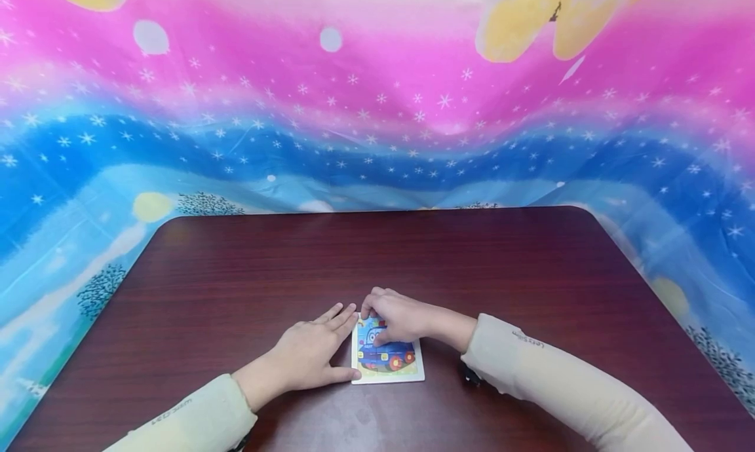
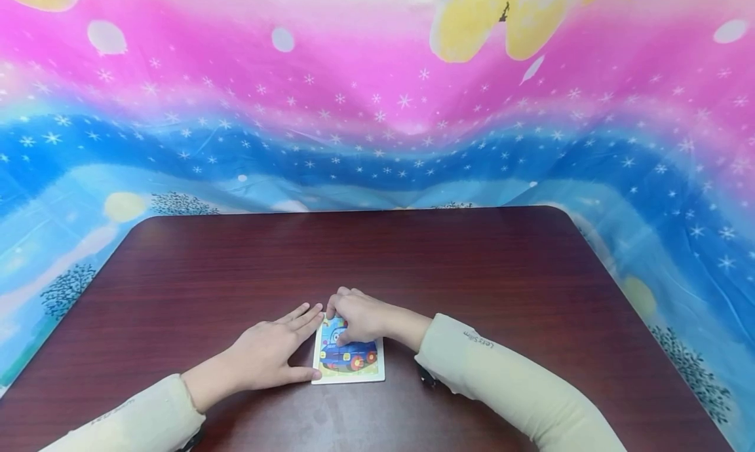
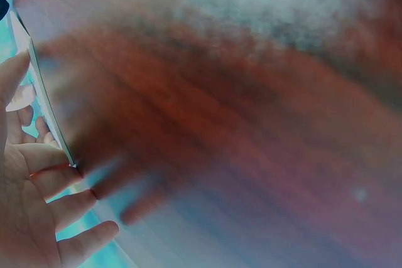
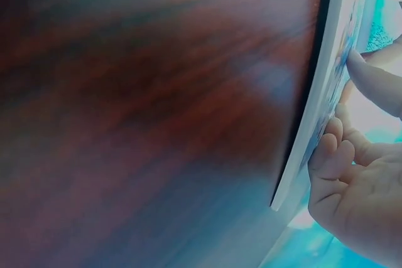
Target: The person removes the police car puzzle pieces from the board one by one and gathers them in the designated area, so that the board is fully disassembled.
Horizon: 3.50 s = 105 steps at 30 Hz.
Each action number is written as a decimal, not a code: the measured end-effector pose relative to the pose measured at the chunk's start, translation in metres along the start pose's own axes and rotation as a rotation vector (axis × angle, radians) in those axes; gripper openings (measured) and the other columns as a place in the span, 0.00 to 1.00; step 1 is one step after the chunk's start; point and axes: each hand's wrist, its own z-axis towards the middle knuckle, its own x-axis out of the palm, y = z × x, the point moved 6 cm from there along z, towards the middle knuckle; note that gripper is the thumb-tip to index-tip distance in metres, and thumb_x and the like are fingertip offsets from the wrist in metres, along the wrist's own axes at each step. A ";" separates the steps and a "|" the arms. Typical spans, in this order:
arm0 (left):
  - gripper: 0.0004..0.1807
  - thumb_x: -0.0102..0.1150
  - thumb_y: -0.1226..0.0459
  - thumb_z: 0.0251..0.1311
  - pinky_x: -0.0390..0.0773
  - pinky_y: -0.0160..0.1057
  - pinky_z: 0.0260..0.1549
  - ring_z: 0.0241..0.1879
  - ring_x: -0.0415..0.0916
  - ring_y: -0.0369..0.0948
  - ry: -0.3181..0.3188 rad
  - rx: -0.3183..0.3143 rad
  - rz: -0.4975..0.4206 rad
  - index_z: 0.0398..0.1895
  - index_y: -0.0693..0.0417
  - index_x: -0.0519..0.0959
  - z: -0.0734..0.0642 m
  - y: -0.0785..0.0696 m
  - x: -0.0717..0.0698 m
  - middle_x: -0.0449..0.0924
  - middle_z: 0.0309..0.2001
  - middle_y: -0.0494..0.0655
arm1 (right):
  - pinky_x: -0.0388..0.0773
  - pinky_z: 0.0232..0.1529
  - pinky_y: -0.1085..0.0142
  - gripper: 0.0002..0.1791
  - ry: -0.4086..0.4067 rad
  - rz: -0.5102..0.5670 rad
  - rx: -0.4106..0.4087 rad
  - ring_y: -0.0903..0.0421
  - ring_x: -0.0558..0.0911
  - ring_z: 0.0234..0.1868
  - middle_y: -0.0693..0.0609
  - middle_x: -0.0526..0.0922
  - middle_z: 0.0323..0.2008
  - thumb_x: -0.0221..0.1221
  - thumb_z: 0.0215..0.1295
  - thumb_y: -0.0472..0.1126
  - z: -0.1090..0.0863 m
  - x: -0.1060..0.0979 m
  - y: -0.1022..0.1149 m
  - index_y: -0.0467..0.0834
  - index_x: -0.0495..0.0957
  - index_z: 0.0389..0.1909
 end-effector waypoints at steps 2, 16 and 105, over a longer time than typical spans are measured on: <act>0.52 0.56 0.30 0.54 0.81 0.51 0.49 0.74 0.61 0.46 0.003 0.002 0.000 0.74 0.55 0.65 0.000 0.000 0.000 0.62 0.75 0.47 | 0.71 0.53 0.62 0.21 0.004 0.008 0.007 0.56 0.72 0.46 0.53 0.74 0.41 0.73 0.54 0.39 0.000 0.000 -0.001 0.43 0.77 0.47; 0.52 0.57 0.30 0.54 0.81 0.51 0.49 0.75 0.61 0.46 -0.004 0.002 -0.007 0.74 0.55 0.65 0.000 0.000 0.001 0.62 0.76 0.47 | 0.73 0.49 0.65 0.16 -0.031 0.084 -0.026 0.58 0.75 0.42 0.53 0.76 0.40 0.68 0.57 0.32 0.003 0.000 -0.006 0.42 0.78 0.46; 0.52 0.59 0.32 0.54 0.82 0.49 0.41 0.75 0.59 0.46 0.021 -0.023 -0.029 0.74 0.55 0.63 0.001 -0.004 -0.001 0.60 0.77 0.48 | 0.76 0.36 0.66 0.07 -0.142 0.406 0.147 0.57 0.77 0.34 0.49 0.82 0.32 0.61 0.64 0.28 -0.068 -0.050 -0.108 0.40 0.84 0.39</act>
